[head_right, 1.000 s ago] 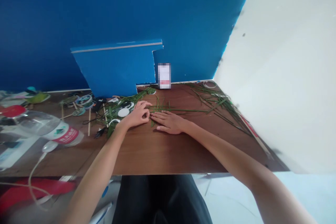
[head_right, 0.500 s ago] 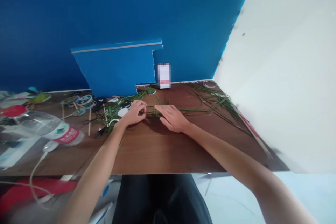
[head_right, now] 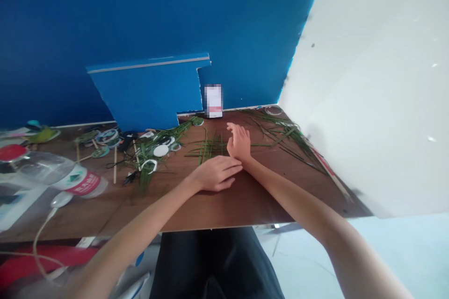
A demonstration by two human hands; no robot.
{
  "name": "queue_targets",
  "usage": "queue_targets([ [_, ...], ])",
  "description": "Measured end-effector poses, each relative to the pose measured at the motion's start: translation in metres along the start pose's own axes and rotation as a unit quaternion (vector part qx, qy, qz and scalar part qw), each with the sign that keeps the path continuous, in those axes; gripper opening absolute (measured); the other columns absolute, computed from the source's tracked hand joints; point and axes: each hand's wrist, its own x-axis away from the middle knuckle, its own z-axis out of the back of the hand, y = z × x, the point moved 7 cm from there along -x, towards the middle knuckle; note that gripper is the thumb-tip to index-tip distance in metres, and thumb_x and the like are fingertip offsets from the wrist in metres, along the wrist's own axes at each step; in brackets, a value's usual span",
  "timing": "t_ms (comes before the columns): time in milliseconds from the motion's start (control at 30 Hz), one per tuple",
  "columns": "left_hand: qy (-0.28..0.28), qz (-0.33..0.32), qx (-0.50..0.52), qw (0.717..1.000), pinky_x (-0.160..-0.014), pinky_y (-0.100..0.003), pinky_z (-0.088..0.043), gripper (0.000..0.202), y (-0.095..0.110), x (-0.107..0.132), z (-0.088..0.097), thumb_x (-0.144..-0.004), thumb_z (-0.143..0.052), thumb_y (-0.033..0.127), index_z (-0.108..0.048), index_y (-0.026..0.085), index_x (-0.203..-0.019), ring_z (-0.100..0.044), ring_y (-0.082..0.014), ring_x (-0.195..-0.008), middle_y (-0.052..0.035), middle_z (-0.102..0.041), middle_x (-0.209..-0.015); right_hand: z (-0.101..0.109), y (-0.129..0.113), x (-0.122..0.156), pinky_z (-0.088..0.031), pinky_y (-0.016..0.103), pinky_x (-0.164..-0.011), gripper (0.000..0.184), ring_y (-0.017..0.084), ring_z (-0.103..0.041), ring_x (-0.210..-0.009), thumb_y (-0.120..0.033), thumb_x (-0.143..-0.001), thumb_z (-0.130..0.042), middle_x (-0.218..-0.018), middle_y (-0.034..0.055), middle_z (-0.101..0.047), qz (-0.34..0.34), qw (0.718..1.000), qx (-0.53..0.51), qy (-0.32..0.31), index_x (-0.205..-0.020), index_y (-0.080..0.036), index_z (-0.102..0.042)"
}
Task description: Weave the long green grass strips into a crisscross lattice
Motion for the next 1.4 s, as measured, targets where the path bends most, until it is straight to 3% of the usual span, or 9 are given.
queue_targets([
  [167, 0.007, 0.014, 0.07, 0.997, -0.11, -0.042, -0.042, 0.044, 0.006, -0.007, -0.01, -0.095, -0.046, 0.034, -0.053, 0.015, -0.134, -0.051, -0.026, -0.126, -0.0147, -0.055, -0.137, -0.002, 0.007, -0.001, -0.033, 0.047, -0.094, 0.067, 0.029, -0.055, -0.099, -0.007, -0.074, -0.039, -0.112, 0.0097, -0.064, -0.027, 1.0, -0.009, -0.006, -0.139, -0.022, -0.04],
  [333, -0.021, -0.04, 0.074, 0.996, -0.117, -0.039, -0.034, 0.048, 0.014, -0.004, -0.015, -0.095, -0.046, 0.031, -0.053, 0.006, -0.135, -0.045, -0.0266, -0.134, -0.0154, -0.055, -0.139, 0.002, 0.004, -0.001, -0.033, 0.045, -0.093, 0.063, 0.027, -0.055, -0.098, -0.007, -0.076, -0.038, -0.109, 0.0098, -0.064, -0.03, 0.999, 0.023, 0.002, -0.138, -0.021, -0.041],
  [533, -0.085, -0.06, 0.082, 0.991, -0.12, -0.037, -0.027, 0.058, 0.027, -0.007, -0.02, -0.098, -0.043, 0.044, -0.04, 0.01, -0.146, -0.034, -0.0224, -0.143, -0.0112, -0.042, -0.151, 0.004, 0.007, -0.003, -0.033, 0.045, -0.093, 0.058, 0.027, -0.056, -0.097, -0.008, -0.077, -0.039, -0.105, 0.0099, -0.065, -0.051, 0.998, 0.011, 0.019, -0.133, -0.02, -0.044],
  [633, -0.091, -0.042, 0.077, 0.992, -0.12, -0.036, -0.025, 0.06, 0.026, -0.008, -0.018, -0.099, -0.04, 0.046, -0.037, 0.012, -0.148, -0.033, -0.0204, -0.143, -0.0099, -0.041, -0.152, 0.004, 0.011, -0.003, -0.032, 0.045, -0.094, 0.055, 0.026, -0.056, -0.094, -0.01, -0.077, -0.04, -0.104, 0.009, -0.065, -0.067, 0.997, -0.013, 0.032, -0.13, -0.021, -0.045],
  [800, -0.063, -0.024, 0.019, 0.998, -0.122, -0.038, -0.02, 0.049, 0.019, -0.006, -0.019, -0.1, -0.038, 0.04, -0.046, 0.016, -0.143, -0.039, -0.0202, -0.14, -0.0083, -0.049, -0.146, 0.003, 0.019, -0.004, -0.03, 0.046, -0.095, 0.054, 0.027, -0.056, -0.096, -0.012, -0.077, -0.041, -0.105, 0.0093, -0.065, -0.092, 0.995, -0.019, 0.034, -0.13, -0.021, -0.045],
  [933, -0.011, 0.062, -0.025, 0.998, -0.12, -0.043, -0.022, 0.048, -0.013, 0.003, -0.003, -0.098, -0.042, 0.04, -0.052, 0.016, -0.138, -0.038, -0.0236, -0.14, -0.0121, -0.055, -0.141, 0.005, 0.03, -0.004, -0.03, 0.047, -0.094, 0.057, 0.027, -0.056, -0.094, -0.014, -0.076, -0.04, -0.103, 0.0095, -0.065, -0.126, 0.991, -0.016, 0.04, -0.133, -0.02, -0.043],
  [1100, 0.091, 0.271, -0.079, 0.955, -0.118, -0.049, -0.021, 0.043, -0.084, 0.049, 0.046, -0.097, -0.04, 0.03, -0.051, 0.019, -0.137, -0.033, -0.0269, -0.142, -0.011, -0.046, -0.149, 0.008, 0.03, -0.004, -0.032, 0.045, -0.092, 0.052, 0.026, -0.058, -0.088, -0.014, -0.076, -0.04, -0.099, 0.0081, -0.066, -0.118, 0.992, -0.015, 0.048, -0.127, -0.022, -0.047],
  [1233, 0.08, 0.31, -0.04, 0.947, -0.113, -0.045, -0.03, 0.03, -0.117, 0.083, 0.056, -0.093, -0.045, 0.031, -0.056, 0.021, -0.119, -0.043, -0.0247, -0.134, -0.009, -0.054, -0.139, 0.007, 0.017, -0.006, -0.035, 0.041, -0.089, 0.038, 0.025, -0.058, -0.095, -0.012, -0.078, -0.039, -0.103, 0.0081, -0.066, -0.049, 0.999, -0.011, 0.011, -0.11, -0.023, -0.055],
  [1400, 0.041, 0.301, 0.032, 0.952, -0.108, -0.042, -0.037, 0.024, -0.121, 0.092, 0.043, -0.086, -0.054, 0.032, -0.055, 0.021, -0.108, -0.05, -0.0245, -0.127, -0.0094, -0.056, -0.135, 0.0, 0.002, 0.001, -0.036, 0.041, -0.09, 0.024, 0.025, -0.058, -0.1, -0.015, -0.086, -0.041, -0.105, 0.0075, -0.068, 0.072, 0.99, -0.019, -0.122, -0.095, -0.022, -0.063],
])
